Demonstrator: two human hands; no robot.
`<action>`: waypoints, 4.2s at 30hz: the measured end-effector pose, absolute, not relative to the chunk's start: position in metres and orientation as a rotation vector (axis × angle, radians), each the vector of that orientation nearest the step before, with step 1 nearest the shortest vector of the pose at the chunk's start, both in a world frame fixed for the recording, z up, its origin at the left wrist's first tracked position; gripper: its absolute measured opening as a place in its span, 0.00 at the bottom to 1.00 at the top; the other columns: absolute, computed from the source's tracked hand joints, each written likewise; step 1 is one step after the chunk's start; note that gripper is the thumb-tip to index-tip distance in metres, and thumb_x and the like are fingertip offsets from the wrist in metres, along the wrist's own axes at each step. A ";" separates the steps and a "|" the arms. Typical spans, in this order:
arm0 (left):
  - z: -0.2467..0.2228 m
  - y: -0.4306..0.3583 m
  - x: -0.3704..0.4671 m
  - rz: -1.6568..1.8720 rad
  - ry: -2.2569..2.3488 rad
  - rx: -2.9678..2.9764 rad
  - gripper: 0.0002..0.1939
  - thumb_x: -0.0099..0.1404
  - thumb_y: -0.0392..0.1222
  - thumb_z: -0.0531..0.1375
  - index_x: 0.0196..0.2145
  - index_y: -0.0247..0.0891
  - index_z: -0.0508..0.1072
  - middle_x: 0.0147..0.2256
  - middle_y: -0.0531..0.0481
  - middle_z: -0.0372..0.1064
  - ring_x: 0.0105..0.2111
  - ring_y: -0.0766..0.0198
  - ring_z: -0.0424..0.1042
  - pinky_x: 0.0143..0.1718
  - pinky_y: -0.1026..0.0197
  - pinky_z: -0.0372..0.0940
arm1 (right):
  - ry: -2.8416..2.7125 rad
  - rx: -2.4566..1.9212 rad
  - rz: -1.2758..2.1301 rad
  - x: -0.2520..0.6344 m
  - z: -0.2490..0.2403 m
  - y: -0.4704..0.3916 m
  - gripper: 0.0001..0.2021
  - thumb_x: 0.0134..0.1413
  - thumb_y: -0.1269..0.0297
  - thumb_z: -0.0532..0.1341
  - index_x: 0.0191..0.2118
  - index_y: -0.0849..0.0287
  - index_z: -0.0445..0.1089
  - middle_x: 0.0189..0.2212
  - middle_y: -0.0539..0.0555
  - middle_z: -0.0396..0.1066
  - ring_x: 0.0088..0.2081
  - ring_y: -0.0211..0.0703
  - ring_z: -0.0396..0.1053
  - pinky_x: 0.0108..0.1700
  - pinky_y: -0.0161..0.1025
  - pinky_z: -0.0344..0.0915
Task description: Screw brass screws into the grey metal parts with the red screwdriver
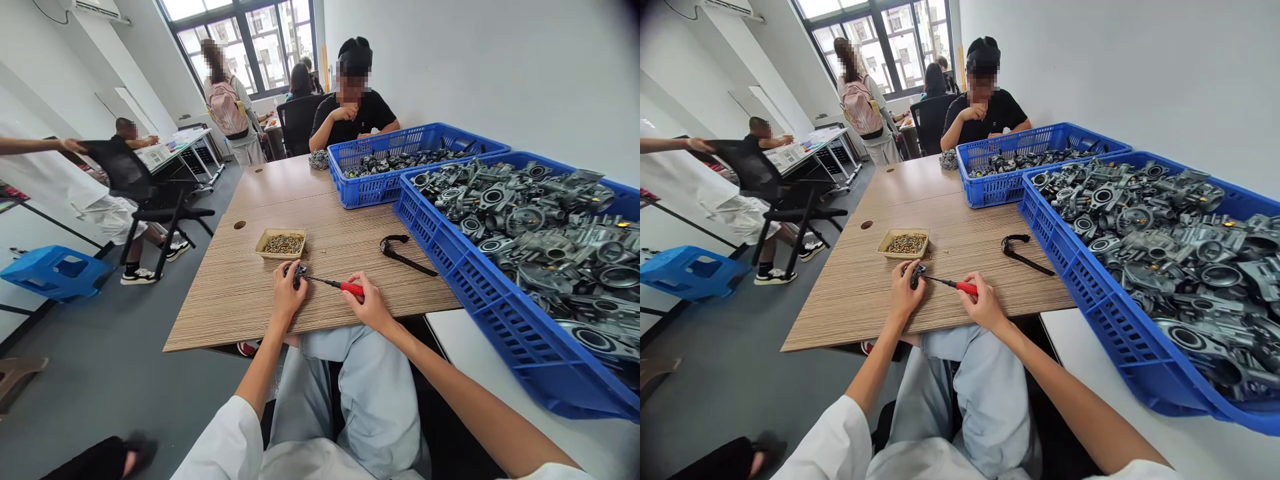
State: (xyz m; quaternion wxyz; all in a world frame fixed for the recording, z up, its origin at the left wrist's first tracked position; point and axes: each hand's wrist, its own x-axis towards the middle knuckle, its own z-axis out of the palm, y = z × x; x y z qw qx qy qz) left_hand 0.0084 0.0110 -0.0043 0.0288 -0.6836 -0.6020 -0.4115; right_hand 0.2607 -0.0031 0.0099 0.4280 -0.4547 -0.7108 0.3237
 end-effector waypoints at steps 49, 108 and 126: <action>-0.005 0.011 0.008 -1.260 -1.892 -2.090 0.25 0.67 0.37 0.60 0.61 0.42 0.71 0.56 0.39 0.65 0.57 0.47 0.64 0.63 0.43 0.62 | -1.742 -1.207 0.798 0.261 0.011 0.000 0.15 0.68 0.50 0.56 0.33 0.54 0.62 0.21 0.45 0.61 0.24 0.40 0.60 0.29 0.37 0.55; -0.006 0.012 0.007 -1.251 -1.891 -2.070 0.24 0.68 0.38 0.60 0.61 0.42 0.71 0.55 0.39 0.65 0.57 0.47 0.65 0.62 0.43 0.62 | -1.785 -1.210 0.797 0.261 0.008 0.002 0.14 0.67 0.50 0.56 0.34 0.54 0.63 0.21 0.45 0.61 0.23 0.40 0.60 0.30 0.36 0.53; -0.007 0.012 0.007 -1.247 -1.900 -2.072 0.24 0.68 0.38 0.60 0.61 0.43 0.71 0.55 0.40 0.65 0.57 0.48 0.64 0.62 0.44 0.62 | -1.787 -1.210 0.831 0.262 0.006 0.003 0.17 0.68 0.48 0.56 0.32 0.54 0.62 0.21 0.45 0.60 0.24 0.39 0.59 0.30 0.37 0.54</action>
